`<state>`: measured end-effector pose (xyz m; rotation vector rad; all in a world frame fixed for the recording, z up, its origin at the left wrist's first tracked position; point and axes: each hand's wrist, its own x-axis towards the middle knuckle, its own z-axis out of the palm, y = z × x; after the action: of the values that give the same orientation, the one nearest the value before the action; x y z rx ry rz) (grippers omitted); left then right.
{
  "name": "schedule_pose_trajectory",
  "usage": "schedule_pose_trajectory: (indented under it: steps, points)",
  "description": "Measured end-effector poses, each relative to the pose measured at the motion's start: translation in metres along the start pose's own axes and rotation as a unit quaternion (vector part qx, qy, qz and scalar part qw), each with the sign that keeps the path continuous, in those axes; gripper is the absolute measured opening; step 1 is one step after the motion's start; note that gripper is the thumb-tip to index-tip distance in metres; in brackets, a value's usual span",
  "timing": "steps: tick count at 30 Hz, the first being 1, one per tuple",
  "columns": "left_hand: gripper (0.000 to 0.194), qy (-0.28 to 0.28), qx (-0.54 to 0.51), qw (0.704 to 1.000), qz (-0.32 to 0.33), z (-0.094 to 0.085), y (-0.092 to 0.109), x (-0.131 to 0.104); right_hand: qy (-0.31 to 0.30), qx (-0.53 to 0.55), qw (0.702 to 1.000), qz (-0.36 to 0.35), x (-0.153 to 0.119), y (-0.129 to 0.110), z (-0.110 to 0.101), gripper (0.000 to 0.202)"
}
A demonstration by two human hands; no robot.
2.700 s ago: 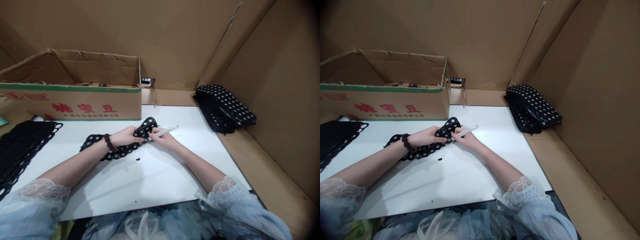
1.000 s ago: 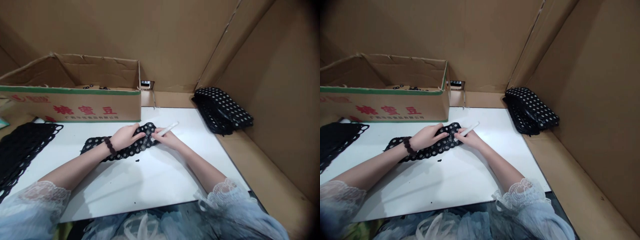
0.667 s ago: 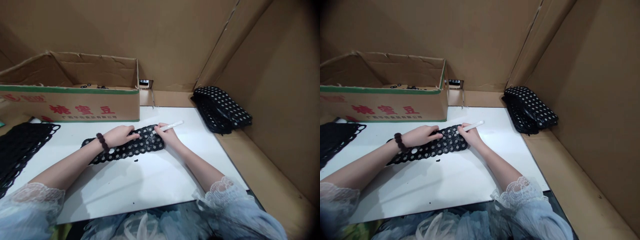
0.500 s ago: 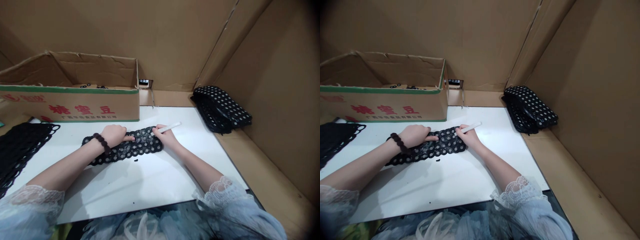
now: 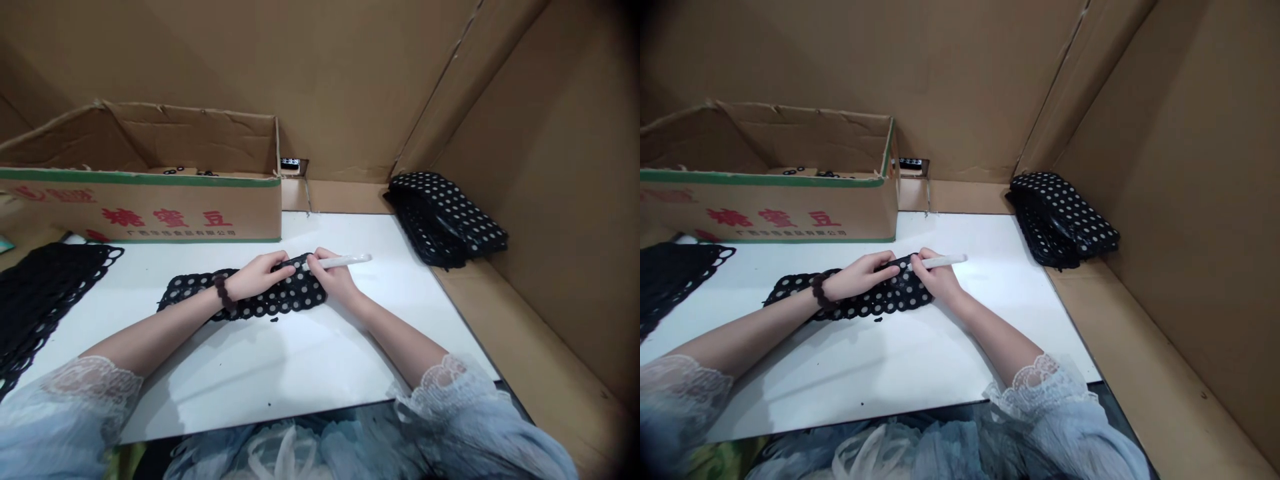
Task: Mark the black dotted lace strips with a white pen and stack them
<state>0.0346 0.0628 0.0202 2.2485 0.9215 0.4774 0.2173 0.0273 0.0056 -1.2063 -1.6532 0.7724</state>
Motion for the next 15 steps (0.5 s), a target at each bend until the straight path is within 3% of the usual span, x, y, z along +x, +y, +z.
schedule_pose_trajectory:
  steps: [15]
  points:
    - [0.033, -0.028, -0.104, 0.994, -0.014, 0.0025, 0.0006, 0.0010, 0.020, 0.036, 0.999, 0.027, -0.0015, -0.0029, 0.0051, 0.033]
